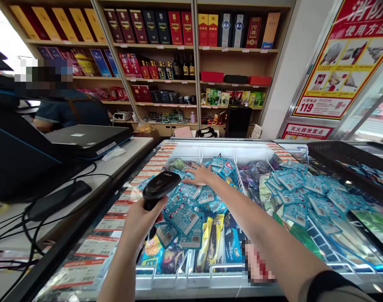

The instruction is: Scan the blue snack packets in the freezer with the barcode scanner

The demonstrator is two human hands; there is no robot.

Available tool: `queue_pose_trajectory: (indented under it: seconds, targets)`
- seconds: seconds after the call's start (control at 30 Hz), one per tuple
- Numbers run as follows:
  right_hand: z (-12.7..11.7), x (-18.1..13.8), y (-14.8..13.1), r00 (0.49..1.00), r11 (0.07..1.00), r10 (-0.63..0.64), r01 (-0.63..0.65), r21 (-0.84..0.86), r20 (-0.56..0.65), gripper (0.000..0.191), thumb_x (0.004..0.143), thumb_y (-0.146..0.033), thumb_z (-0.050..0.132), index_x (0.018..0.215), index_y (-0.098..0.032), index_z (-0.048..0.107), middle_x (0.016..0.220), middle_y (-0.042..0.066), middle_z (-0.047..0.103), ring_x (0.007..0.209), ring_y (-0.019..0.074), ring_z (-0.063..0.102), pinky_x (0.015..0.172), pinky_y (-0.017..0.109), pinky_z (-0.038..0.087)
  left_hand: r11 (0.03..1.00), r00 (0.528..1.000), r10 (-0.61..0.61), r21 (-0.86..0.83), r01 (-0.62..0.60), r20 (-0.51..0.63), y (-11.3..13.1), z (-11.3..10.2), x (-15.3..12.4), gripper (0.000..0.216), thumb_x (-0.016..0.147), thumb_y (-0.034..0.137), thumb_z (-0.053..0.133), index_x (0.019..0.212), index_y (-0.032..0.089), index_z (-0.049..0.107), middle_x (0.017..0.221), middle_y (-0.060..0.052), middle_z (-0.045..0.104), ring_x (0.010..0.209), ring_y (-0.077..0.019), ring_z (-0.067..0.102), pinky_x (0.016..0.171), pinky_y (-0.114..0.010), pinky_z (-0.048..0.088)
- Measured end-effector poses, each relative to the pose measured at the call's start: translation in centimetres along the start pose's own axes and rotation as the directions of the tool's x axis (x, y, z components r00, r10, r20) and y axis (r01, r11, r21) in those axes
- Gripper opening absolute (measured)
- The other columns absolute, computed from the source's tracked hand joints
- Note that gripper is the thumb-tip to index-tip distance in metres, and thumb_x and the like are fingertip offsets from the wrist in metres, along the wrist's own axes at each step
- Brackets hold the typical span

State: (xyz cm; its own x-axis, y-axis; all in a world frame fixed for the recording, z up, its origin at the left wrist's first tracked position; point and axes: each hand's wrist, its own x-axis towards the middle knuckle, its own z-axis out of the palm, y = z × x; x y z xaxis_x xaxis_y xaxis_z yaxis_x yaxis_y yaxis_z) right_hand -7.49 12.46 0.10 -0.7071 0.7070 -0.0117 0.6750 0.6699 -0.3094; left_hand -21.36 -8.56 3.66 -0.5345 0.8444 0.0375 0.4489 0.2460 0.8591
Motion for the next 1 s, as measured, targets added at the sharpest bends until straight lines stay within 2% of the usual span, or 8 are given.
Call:
queue_pose_trajectory:
  seconds: [0.27,0.47,0.57,0.67,0.73,0.8,0.87,1.0]
  targets:
    - [-0.4,-7.6,3.9,0.966,0.974,0.225,-0.228,-0.005,-0.125,0.078,0.072,-0.081,0.024,0.136,-0.038,0.035,0.149,0.007,0.024,0.132,0.0427,0.017,0.093,0.074,0.007,0.998,0.993,0.056,-0.039,-0.052,0.107,2.3,2.7,-0.7,0.036,0.066,0.051,0.063,0.062,0.016,0.059,0.046,-0.002,0.058,0.044,-0.017,0.055,0.044,-0.025,0.039]
    - [-1.1,-12.1,6.7,0.927,0.929,0.37,-0.366,0.06,-0.064,0.077,0.075,-0.079,0.02,0.14,-0.039,0.028,0.15,0.007,0.023,0.133,0.0449,0.014,0.092,0.074,0.01,0.99,0.977,0.123,-0.083,-0.11,0.175,4.6,6.1,-1.2,0.037,0.068,0.052,0.061,0.066,0.015,0.059,0.045,-0.002,0.058,0.043,-0.0155,0.052,0.044,-0.024,0.037]
    - [-2.1,-13.2,8.5,0.902,0.904,0.425,-0.418,0.092,-0.077,0.073,0.077,-0.077,0.016,0.137,-0.04,0.035,0.148,0.006,0.027,0.132,0.0445,0.019,0.091,0.072,0.019,0.987,0.969,0.136,-0.109,-0.115,0.208,5.6,8.1,-1.0,0.036,0.068,0.051,0.061,0.067,0.015,0.059,0.044,-0.002,0.057,0.042,-0.015,0.052,0.043,-0.024,0.036]
    - [-3.5,-12.6,11.0,0.886,0.914,0.405,-0.399,0.077,-0.227,0.064,0.087,-0.063,0.009,0.129,-0.034,0.048,0.143,0.006,0.036,0.131,0.0366,0.027,0.096,0.062,0.026,0.985,0.969,0.14,-0.125,-0.116,0.205,6.6,9.8,-0.5,0.036,0.067,0.051,0.061,0.066,0.015,0.059,0.041,-0.001,0.055,0.039,-0.0141,0.049,0.04,-0.023,0.034]
    - [-4.3,-11.2,12.9,0.869,0.925,0.364,-0.378,0.024,-0.335,0.054,0.094,-0.047,0.014,0.134,-0.025,0.044,0.144,0.008,0.035,0.133,0.0304,0.027,0.101,0.052,0.027,0.984,0.961,0.149,-0.136,-0.119,0.234,7.2,10.7,-0.2,0.035,0.067,0.05,0.061,0.067,0.015,0.059,0.042,-0.001,0.055,0.039,-0.0143,0.05,0.04,-0.023,0.035]
    - [-4.7,-9.4,14.6,0.91,0.947,0.287,-0.317,-0.054,-0.298,0.049,0.094,-0.031,0.025,0.141,-0.018,0.031,0.149,0.009,0.025,0.137,0.0263,0.019,0.103,0.042,0.029,0.98,0.954,0.16,-0.153,-0.124,0.253,7.7,11.4,-0.1,0.033,0.067,0.048,0.061,0.067,0.015,0.058,0.043,-0.001,0.055,0.04,-0.0146,0.051,0.041,-0.023,0.036]
    - [-4.7,-7.6,15.9,0.963,0.967,0.209,-0.229,-0.115,-0.168,0.051,0.093,-0.026,0.03,0.143,-0.019,0.027,0.151,0.006,0.02,0.137,0.0245,0.018,0.104,0.038,0.027,0.979,0.952,0.167,-0.155,-0.13,0.256,7.9,12.1,-0.3,0.033,0.067,0.048,0.061,0.067,0.015,0.057,0.043,-0.001,0.055,0.04,-0.0143,0.051,0.041,-0.023,0.035]
    - [-4.2,-5.6,17.3,0.972,0.963,0.22,-0.23,-0.141,-0.082,0.052,0.089,-0.038,0.041,0.139,-0.025,0.034,0.144,0.007,0.035,0.13,0.0305,0.032,0.1,0.044,0.03,0.982,0.941,0.162,-0.14,-0.125,0.297,7.9,13.0,-0.8,0.033,0.069,0.048,0.059,0.066,0.015,0.055,0.041,0.0,0.053,0.037,-0.0129,0.047,0.04,-0.023,0.032]
